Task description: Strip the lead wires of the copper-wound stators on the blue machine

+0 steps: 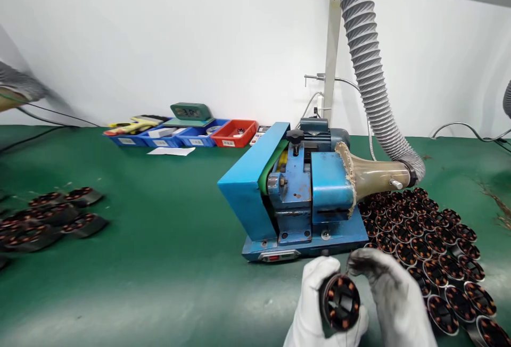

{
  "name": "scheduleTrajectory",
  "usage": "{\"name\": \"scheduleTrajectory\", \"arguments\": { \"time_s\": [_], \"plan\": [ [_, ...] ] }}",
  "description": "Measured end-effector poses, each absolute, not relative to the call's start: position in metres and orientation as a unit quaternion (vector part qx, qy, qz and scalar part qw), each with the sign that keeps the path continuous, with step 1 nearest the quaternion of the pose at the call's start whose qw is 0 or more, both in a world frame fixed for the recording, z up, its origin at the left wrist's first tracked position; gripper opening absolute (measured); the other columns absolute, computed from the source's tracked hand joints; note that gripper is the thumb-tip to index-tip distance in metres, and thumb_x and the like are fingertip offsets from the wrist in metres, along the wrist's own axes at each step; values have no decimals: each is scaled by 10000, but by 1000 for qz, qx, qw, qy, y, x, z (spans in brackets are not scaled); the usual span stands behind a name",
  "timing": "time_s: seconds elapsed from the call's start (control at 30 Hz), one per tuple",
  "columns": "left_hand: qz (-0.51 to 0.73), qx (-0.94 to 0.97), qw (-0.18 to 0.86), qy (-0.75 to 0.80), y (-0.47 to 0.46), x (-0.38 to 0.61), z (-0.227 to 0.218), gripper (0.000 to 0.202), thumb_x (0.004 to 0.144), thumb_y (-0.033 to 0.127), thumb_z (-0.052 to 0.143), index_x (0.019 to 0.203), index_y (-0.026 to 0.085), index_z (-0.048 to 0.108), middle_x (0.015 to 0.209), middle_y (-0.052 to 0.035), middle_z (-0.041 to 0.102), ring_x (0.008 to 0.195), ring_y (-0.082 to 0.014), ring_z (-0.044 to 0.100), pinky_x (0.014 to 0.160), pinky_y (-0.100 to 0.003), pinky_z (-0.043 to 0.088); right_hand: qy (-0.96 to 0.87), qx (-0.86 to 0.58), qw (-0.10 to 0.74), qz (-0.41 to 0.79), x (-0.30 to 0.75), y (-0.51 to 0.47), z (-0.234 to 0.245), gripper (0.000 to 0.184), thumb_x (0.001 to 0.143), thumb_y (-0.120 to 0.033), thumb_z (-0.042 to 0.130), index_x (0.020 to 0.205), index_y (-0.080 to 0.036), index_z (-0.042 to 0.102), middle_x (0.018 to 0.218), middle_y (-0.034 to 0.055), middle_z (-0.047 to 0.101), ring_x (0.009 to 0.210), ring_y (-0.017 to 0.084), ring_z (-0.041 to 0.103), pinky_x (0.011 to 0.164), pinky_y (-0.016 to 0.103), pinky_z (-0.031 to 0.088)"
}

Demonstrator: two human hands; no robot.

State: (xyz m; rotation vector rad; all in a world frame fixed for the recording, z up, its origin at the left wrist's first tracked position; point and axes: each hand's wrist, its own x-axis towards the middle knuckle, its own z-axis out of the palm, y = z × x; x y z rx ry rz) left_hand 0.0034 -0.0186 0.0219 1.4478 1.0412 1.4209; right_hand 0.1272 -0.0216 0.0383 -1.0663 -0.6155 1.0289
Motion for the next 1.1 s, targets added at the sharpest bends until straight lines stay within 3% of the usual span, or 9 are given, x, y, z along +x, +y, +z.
{"name": "scheduleTrajectory", "arguments": {
  "time_s": [0.13, 0.23, 0.37, 0.5, 0.63, 0.77, 0.87, 0.97, 1.1],
  "plan": [
    [567, 534, 432, 454, -2, 13, 14, 459, 700, 281, 721, 1122, 254, 544, 1191, -79, 574, 1153, -276, 563, 1012, -413, 455, -337, -540, 641, 429, 98, -15, 25, 434, 617, -347, 800, 1016, -194, 725, 1069, 109, 730, 1025, 301, 664, 897, 375, 529],
    [554, 472, 519, 449, 11, 21, 9, 423, 801, 333, 618, 1187, 237, 474, 1232, -111, 563, 1101, -249, 608, 979, -412, 487, -370, -599, 603, 375, 88, 3, 26, 505, 594, -331, 807, 1058, -173, 687, 1058, 121, 725, 980, 303, 680, 907, 406, 520],
    [572, 346, 626, 403, 28, 30, 11, 423, 797, 387, 591, 1155, 223, 437, 1208, -126, 567, 1004, -234, 657, 909, -406, 531, -401, -630, 571, 341, 90, 27, 35, 443, 656, -367, 758, 1030, -147, 668, 1023, 134, 733, 933, 291, 695, 862, 403, 541],
    [571, 352, 599, 438, 36, 36, 14, 362, 865, 459, 430, 1112, 194, 446, 1144, -147, 586, 996, -224, 647, 936, -421, 503, -414, -622, 569, 342, 95, 36, 39, 396, 669, -421, 756, 960, -161, 688, 900, 105, 760, 798, 269, 718, 753, 366, 575],
    [556, 418, 534, 481, 37, 38, 11, 444, 785, 413, 597, 1147, 194, 463, 1206, -156, 549, 1119, -264, 580, 1043, -464, 401, -416, -619, 570, 344, 98, 36, 41, 357, 680, -423, 753, 921, -165, 698, 873, 102, 765, 794, 264, 719, 733, 342, 574],
    [557, 367, 595, 448, 36, 41, 11, 340, 833, 366, 504, 1138, 219, 470, 1146, -129, 578, 1015, -246, 639, 936, -442, 499, -412, -614, 581, 340, 99, 35, 46, 324, 696, -400, 742, 907, -156, 708, 846, 100, 771, 775, 257, 725, 690, 319, 585],
    [557, 371, 585, 459, 26, 35, 12, 316, 796, 323, 562, 1096, 236, 516, 1160, -101, 563, 1041, -232, 611, 945, -395, 494, -392, -620, 589, 340, 98, 26, 38, 331, 628, -364, 783, 875, -154, 718, 832, 108, 773, 756, 269, 732, 662, 316, 604],
    [549, 446, 518, 481, 11, 20, 11, 262, 768, 270, 597, 1029, 240, 591, 1138, -78, 559, 1035, -222, 583, 947, -352, 481, -377, -620, 597, 344, 94, 4, 19, 389, 557, -326, 821, 902, -171, 726, 894, 117, 769, 809, 290, 733, 712, 326, 608],
    [517, 544, 501, 430, 2, -4, 19, 328, 751, 227, 597, 1077, 251, 628, 1182, -84, 594, 1124, -256, 568, 981, -377, 469, -414, -561, 635, 333, 97, -27, 6, 442, 609, -315, 807, 1028, -209, 711, 1065, 122, 719, 970, 298, 692, 794, 340, 585]
  ]
}}
